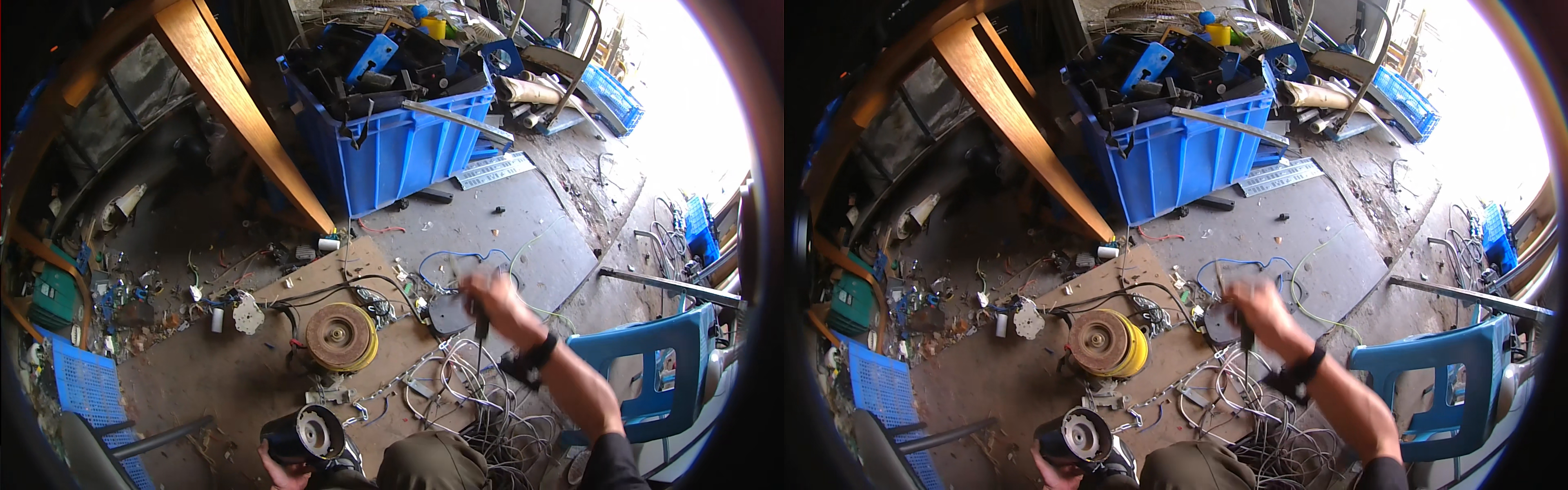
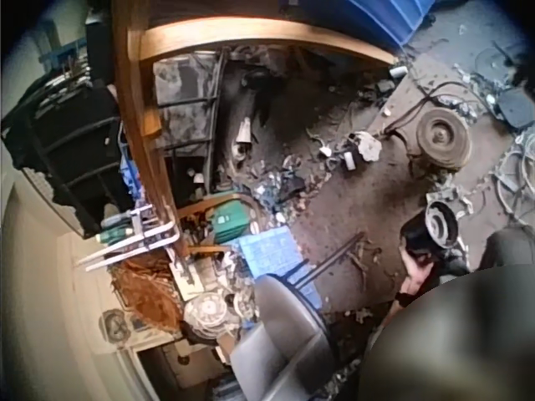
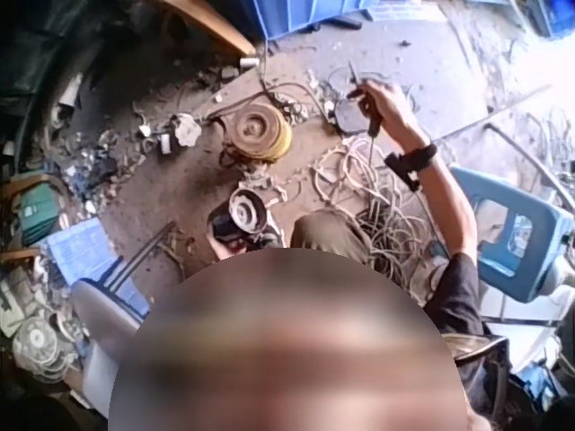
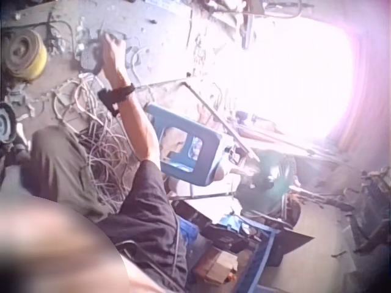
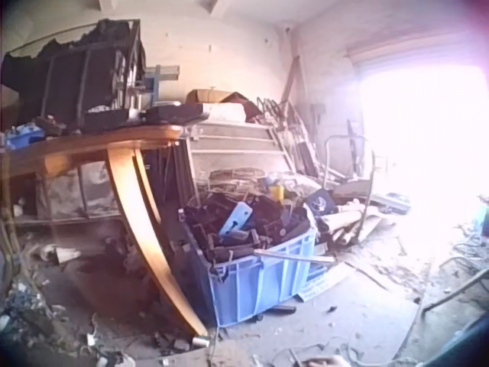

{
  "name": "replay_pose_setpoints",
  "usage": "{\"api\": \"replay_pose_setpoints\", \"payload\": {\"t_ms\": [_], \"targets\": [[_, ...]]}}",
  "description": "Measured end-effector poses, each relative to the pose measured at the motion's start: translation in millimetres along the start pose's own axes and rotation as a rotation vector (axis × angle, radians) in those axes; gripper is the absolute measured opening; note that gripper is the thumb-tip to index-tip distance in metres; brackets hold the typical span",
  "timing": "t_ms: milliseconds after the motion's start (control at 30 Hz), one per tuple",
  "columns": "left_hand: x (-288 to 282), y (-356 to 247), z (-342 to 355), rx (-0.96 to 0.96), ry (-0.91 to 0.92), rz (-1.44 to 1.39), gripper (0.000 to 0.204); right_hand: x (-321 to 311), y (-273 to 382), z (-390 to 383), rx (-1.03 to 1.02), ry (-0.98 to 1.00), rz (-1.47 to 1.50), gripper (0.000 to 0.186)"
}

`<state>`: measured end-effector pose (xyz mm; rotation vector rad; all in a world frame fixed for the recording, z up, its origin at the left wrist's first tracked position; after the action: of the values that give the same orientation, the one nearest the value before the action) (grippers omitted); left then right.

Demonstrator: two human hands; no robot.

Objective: Disassembling and repairing an electric motor using a screwdriver.

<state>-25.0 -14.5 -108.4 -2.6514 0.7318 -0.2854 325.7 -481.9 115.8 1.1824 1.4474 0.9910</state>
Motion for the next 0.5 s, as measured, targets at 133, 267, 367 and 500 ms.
{"api": "replay_pose_setpoints", "payload": {"t_ms": [133, 267, 367, 500], "targets": [[-54, 17, 46, 0.245, 0.163, 0.165, 0.084, -18, 129, 86, -0.091, -0.157, 0.446, 0.045], [-19, 10, 7, 0.013, 0.166, -0.076, 0.089, -3, 112, 70, -0.108, -0.065, 0.226, 0.045], [45, -10, -53, 0.041, 0.245, -0.036, 0.073, 28, 60, 16, 0.042, 0.074, -0.054, 0.038], [56, -17, -41, 0.002, 0.235, 0.025, 0.068, 85, -11, -51, 0.053, 0.33, -0.251, 0.029]]}}
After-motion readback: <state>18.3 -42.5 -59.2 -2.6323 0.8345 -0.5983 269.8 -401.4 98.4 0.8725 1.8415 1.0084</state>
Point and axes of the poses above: each hand's wrist, its own z-axis towards the middle knuckle, its own x-axis out of the palm, y = z × x, the point moved 6 cm from there along z, towards the middle knuckle, and after that the axes turned 6 degrees about -y, right-handed, at the moved point
